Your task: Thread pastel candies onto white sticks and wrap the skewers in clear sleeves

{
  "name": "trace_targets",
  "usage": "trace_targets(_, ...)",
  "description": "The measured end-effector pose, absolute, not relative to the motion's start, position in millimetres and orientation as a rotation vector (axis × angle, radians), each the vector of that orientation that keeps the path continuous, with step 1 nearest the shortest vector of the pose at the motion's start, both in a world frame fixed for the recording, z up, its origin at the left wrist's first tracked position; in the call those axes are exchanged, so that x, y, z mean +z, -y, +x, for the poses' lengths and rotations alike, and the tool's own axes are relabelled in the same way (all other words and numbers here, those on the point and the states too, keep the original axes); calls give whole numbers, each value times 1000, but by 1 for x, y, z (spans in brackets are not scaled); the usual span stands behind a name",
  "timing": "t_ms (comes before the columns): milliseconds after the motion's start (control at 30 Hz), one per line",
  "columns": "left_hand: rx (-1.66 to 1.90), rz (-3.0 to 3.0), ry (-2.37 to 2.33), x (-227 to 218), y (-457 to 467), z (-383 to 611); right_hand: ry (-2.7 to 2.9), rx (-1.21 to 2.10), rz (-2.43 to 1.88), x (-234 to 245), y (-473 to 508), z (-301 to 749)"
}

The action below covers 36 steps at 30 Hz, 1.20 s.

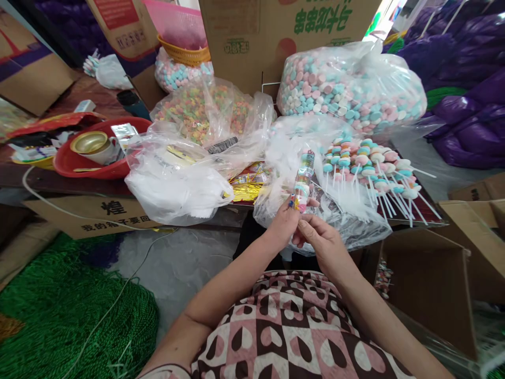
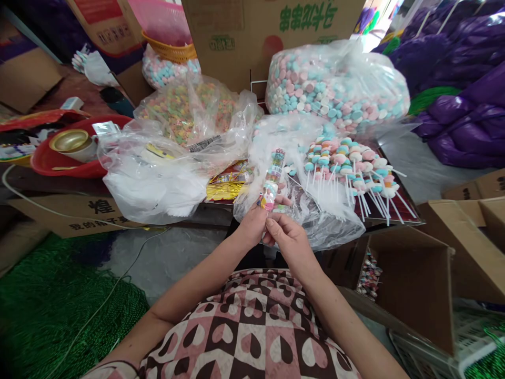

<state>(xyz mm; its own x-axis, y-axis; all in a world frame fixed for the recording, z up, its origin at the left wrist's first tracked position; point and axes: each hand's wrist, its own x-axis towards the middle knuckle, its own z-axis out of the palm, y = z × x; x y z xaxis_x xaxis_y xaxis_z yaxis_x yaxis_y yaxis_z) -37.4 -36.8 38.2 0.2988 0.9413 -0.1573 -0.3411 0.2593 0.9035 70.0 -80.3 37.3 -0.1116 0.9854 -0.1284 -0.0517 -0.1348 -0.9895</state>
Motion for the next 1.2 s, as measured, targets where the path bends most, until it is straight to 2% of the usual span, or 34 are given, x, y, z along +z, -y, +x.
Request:
trace_targets(233,870,969,-854,27,34,-37,807,1570,-1116,33,79,62)
trace_targets(467,924,1960,-1510,31,29,-46,862,1343,-1131,21,78,66)
trace_targets(633,835,2455,-1552,30,31,-44,946,1222,-1156,18,77,71)
trace_targets(767,815,2616,-1471,36,38,-43,928,1128,-1216,12,71,75)
trace_targets(900,871,2419,-1298,45,40,-51,1006,1104,-1200,11,69,79)
trace_targets(1067,1134,1427,-1125,56,27,-60,1099,1123,-1173,18,74,78)
trace_targets(1200,1085,951,-711,56,19,-52,1163,1163,-1149,20,77,74)
